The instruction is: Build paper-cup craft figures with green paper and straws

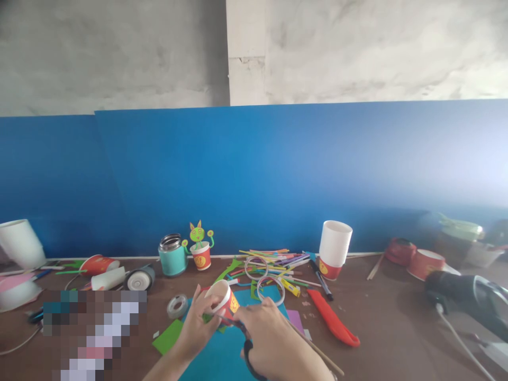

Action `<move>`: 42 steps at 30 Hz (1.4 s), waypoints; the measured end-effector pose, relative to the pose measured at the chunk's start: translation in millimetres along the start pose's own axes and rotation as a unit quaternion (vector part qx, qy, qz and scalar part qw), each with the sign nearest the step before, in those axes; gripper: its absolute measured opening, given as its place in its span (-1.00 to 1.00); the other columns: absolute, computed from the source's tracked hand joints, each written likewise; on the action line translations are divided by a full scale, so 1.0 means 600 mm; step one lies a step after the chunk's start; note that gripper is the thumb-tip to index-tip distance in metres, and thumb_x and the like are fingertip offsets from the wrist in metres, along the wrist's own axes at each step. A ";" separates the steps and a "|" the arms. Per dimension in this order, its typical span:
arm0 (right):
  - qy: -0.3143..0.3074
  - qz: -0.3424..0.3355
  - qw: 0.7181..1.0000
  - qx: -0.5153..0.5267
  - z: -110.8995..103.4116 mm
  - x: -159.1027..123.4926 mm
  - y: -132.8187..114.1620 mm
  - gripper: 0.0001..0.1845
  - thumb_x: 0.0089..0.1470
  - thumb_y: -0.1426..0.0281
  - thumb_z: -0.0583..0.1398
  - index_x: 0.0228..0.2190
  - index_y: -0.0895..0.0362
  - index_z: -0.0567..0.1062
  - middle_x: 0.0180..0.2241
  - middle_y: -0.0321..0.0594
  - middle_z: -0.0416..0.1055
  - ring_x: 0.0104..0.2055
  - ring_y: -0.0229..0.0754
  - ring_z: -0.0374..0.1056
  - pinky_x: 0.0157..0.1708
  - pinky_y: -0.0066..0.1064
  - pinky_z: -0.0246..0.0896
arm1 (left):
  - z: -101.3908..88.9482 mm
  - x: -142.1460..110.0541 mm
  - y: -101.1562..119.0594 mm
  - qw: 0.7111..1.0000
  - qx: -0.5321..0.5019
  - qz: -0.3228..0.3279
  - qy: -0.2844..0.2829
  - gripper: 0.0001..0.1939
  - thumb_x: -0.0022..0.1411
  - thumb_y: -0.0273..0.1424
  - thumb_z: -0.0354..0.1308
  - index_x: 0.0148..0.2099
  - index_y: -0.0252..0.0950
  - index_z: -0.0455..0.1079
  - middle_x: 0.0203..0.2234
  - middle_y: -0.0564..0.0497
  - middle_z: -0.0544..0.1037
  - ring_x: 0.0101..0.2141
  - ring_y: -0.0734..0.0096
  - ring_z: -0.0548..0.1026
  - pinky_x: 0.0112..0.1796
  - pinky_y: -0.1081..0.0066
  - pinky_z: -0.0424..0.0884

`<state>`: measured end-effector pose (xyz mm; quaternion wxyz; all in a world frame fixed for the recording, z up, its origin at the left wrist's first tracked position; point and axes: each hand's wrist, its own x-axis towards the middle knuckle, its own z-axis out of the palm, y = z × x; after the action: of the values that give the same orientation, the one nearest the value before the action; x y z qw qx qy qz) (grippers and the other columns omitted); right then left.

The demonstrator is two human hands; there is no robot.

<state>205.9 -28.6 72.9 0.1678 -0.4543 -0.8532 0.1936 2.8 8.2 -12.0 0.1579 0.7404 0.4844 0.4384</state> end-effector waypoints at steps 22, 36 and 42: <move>-0.039 0.096 0.968 0.229 0.015 0.021 0.023 -0.56 -0.21 0.36 0.31 -0.22 0.09 0.33 -0.50 -0.38 0.35 -0.43 -0.23 0.30 -0.41 -0.42 0.18 | -0.001 0.006 0.021 0.863 -0.416 -0.254 0.129 -0.35 -0.07 -0.18 0.34 0.05 -0.32 0.29 -0.30 -0.08 0.54 -0.30 0.24 0.50 -0.29 0.35 0.44; -0.098 0.218 0.971 0.004 0.052 0.033 0.057 -0.75 -0.10 0.49 0.11 -0.33 0.11 0.52 -0.49 -0.21 0.54 -0.45 -0.10 0.48 -0.52 -0.45 0.23 | 0.011 0.003 -0.001 0.894 -0.368 -0.243 0.084 -0.34 -0.05 -0.30 0.30 0.10 -0.36 0.23 -0.20 -0.15 0.53 -0.22 0.17 0.50 -0.22 0.30 0.45; -0.030 0.305 0.933 -0.187 0.010 0.033 0.095 -0.57 -0.09 0.70 0.06 -0.16 0.33 0.50 -0.20 0.23 0.50 -0.11 0.19 0.44 -0.21 -0.17 0.27 | 0.018 0.002 0.007 0.885 -0.386 -0.238 0.106 -0.15 -0.05 -0.25 0.29 0.26 -0.25 0.04 -0.01 -0.18 0.44 -0.09 0.12 0.46 -0.15 0.27 0.44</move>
<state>233.4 16.1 42.5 -0.0131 -0.7098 -0.6991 0.0858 14.3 9.3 -14.8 0.4786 0.4325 0.4528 0.6155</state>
